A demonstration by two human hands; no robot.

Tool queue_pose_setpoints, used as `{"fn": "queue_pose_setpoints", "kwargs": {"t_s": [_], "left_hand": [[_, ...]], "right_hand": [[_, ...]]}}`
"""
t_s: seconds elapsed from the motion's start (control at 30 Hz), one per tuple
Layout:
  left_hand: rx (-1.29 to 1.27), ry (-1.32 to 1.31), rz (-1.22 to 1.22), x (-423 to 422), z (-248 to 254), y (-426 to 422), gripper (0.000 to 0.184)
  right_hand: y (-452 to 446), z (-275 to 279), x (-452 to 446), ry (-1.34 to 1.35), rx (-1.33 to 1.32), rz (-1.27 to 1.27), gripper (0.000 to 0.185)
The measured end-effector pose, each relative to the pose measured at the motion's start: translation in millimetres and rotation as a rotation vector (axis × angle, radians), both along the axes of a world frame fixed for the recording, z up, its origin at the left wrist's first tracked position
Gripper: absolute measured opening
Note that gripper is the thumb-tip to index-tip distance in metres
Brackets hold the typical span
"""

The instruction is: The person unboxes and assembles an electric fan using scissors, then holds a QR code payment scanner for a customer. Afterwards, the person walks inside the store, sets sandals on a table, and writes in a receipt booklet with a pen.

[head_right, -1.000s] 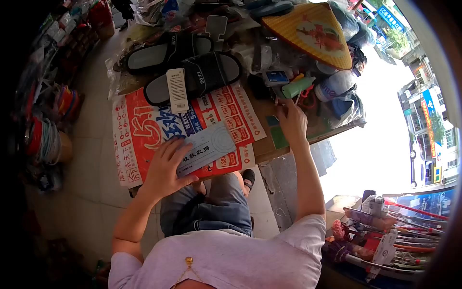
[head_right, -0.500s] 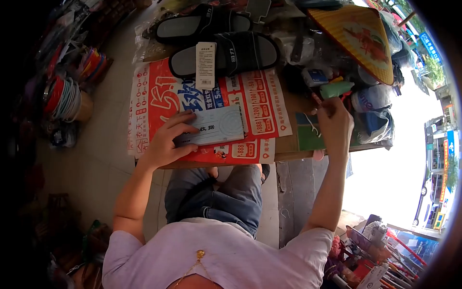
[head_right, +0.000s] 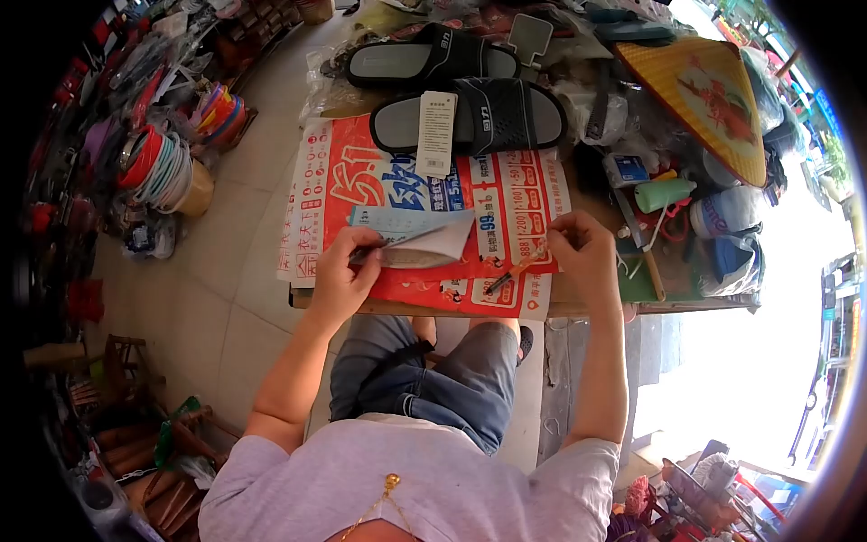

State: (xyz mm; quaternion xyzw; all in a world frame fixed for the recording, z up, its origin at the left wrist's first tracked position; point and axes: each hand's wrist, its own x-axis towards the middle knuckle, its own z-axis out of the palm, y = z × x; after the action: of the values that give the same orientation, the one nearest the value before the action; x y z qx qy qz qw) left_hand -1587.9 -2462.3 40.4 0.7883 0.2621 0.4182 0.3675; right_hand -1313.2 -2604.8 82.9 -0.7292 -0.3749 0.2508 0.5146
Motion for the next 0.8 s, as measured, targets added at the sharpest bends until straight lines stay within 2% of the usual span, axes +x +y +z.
{"fn": "queue_pose_setpoints", "kwargs": {"t_s": [0.03, 0.1, 0.13, 0.17, 0.23, 0.27, 0.37, 0.43, 0.5, 0.57, 0.6, 0.63, 0.7, 0.73, 0.8], "left_hand": [[-0.003, 0.004, 0.002, -1, 3, 0, 0.022], [0.168, 0.208, -0.089, 0, 15, 0, 0.029], [0.264, 0.331, -0.149, 1, 19, 4, 0.04], [0.257, 0.332, -0.162, 7, 24, 3, 0.04], [0.394, 0.379, -0.121, 25, 30, -5, 0.05], [0.442, 0.403, -0.124, 33, 26, -7, 0.058], [0.408, 0.393, -0.146, 63, 26, -13, 0.06], [0.419, 0.445, -0.148, 73, 28, -16, 0.06], [0.444, 0.506, -0.158, 77, 25, -14, 0.051], [0.458, 0.457, -0.158, 78, 22, -12, 0.046], [0.469, 0.404, -0.16, 78, 21, -12, 0.04], [0.469, 0.409, -0.163, 78, 22, -13, 0.04], [0.302, 0.448, -0.161, 78, 28, -19, 0.03], [0.303, 0.452, -0.165, 77, 30, -20, 0.03], [0.007, 0.478, -0.196, 75, 33, -17, 0.022]], "right_hand": [[-1, 3, 2, 0.004, -0.003, 0.002, 0.008], [-9, 22, 8, 0.04, 0.137, -0.117, 0.005], [-11, 34, 6, 0.001, 0.174, -0.145, 0.004], [-13, 42, 5, 0.003, 0.165, -0.156, 0.004], [-14, 49, 3, -0.213, 0.173, -0.138, 0.004], [-10, 49, -2, -0.187, 0.128, -0.125, 0.004], [4, 44, -19, -0.248, 0.011, -0.051, 0.007], [7, 23, -19, -0.284, -0.037, -0.02, 0.007], [8, 10, -18, -0.319, -0.081, 0.015, 0.008], [3, 4, -20, -0.217, 0.227, -0.147, 0.008], [-2, 10, -23, -0.089, 0.204, -0.172, 0.009], [-3, 8, -24, -0.084, 0.204, -0.175, 0.009], [-6, -1, -27, 0.011, 0.361, -0.202, 0.01], [-10, -8, -27, -0.016, 0.371, -0.162, 0.011], [-7, -14, -37, 0.052, 0.448, -0.164, 0.012]]}}
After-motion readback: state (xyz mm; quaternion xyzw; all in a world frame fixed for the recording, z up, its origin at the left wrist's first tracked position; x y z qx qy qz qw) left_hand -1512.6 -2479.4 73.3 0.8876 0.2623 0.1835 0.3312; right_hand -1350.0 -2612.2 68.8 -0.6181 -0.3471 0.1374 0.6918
